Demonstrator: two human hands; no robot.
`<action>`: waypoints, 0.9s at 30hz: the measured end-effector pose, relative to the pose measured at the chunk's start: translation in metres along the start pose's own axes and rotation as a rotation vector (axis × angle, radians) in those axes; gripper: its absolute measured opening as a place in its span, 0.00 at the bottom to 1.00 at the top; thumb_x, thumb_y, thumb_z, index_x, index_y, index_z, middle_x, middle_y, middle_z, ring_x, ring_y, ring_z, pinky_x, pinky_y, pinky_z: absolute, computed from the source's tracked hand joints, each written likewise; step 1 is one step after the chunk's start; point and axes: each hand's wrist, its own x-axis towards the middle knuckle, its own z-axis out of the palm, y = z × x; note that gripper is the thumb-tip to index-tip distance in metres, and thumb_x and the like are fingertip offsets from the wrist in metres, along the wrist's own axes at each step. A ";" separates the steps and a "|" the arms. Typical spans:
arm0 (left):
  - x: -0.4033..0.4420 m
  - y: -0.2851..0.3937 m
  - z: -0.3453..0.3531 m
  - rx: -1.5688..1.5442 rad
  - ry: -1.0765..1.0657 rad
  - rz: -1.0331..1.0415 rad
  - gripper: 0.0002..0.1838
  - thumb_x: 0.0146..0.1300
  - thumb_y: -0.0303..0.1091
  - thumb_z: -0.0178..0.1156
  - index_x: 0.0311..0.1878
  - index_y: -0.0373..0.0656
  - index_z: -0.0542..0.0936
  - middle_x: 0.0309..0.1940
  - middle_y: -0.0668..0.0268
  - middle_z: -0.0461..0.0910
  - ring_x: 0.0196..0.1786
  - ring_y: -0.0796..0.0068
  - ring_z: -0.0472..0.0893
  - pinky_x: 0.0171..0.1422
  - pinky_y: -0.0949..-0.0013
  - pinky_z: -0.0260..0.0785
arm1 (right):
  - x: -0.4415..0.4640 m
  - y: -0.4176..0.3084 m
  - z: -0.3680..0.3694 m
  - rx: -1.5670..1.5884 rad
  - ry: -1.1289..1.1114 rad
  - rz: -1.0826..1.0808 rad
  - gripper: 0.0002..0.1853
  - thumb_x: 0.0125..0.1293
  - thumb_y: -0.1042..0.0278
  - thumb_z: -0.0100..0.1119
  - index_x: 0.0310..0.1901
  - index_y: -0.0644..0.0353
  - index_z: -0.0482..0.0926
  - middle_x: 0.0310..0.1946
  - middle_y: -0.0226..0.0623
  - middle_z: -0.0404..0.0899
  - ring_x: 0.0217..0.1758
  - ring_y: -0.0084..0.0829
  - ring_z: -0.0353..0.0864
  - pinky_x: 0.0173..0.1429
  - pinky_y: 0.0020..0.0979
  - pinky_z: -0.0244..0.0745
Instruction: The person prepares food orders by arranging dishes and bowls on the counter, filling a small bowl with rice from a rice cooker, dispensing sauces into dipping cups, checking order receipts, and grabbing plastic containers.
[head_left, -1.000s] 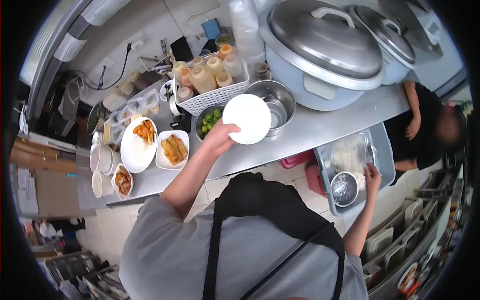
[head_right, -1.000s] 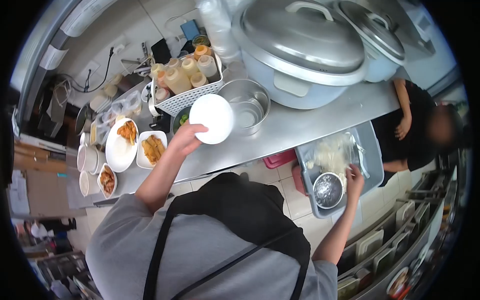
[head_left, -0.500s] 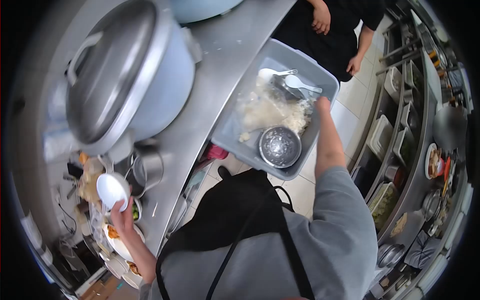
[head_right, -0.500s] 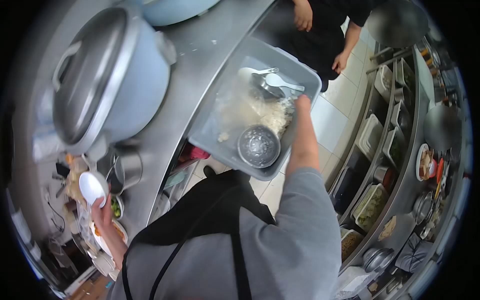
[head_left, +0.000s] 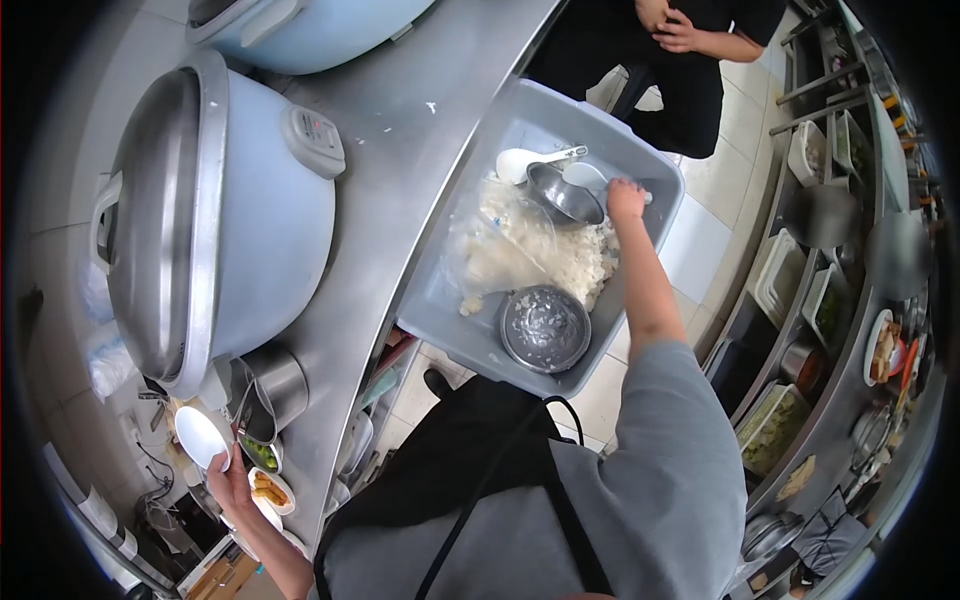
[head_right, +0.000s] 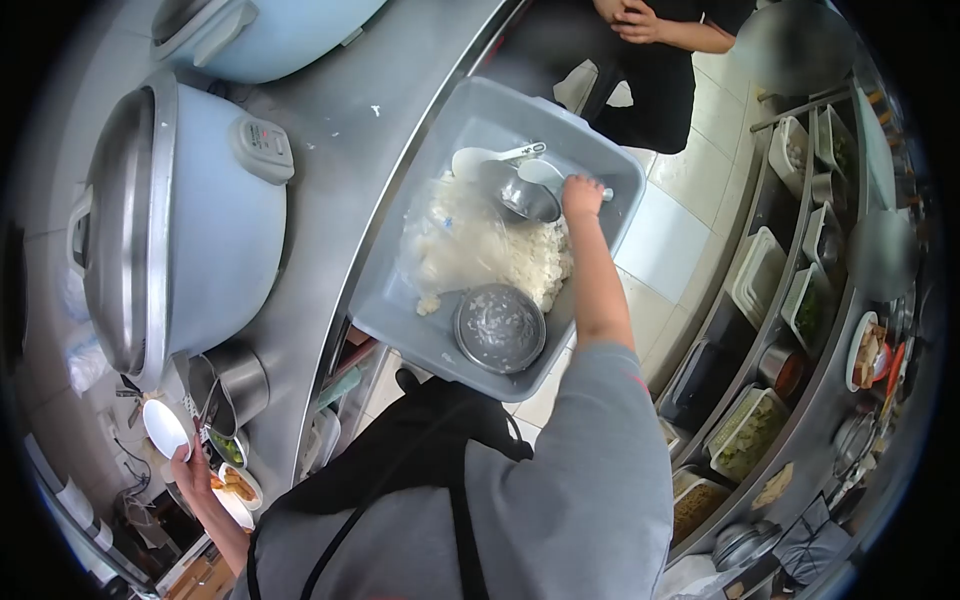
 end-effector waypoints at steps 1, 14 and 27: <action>0.006 0.005 -0.010 -0.025 0.033 0.002 0.32 0.45 0.14 0.43 0.59 0.29 0.52 0.52 0.46 0.64 0.52 0.46 0.69 0.49 0.65 0.73 | -0.005 0.005 -0.022 -0.004 0.007 -0.005 0.12 0.58 0.65 0.44 0.41 0.49 0.76 0.39 0.34 0.75 0.45 0.36 0.73 0.49 0.39 0.66; 0.017 0.020 -0.058 -0.087 -0.030 0.029 0.35 0.42 0.17 0.46 0.59 0.33 0.55 0.52 0.50 0.66 0.54 0.49 0.69 0.52 0.63 0.67 | -0.075 -0.114 -0.350 1.169 0.353 -0.353 0.11 0.53 0.71 0.56 0.39 0.62 0.76 0.24 0.40 0.77 0.30 0.30 0.77 0.38 0.27 0.69; 0.092 0.024 -0.131 -0.451 -0.079 0.169 0.32 0.42 0.19 0.50 0.56 0.38 0.60 0.47 0.55 0.69 0.43 0.58 0.75 0.36 0.56 0.76 | -0.141 -0.480 -0.540 0.072 0.644 -1.210 0.20 0.53 0.76 0.45 0.51 0.53 0.64 0.40 0.44 0.70 0.48 0.44 0.70 0.45 0.39 0.73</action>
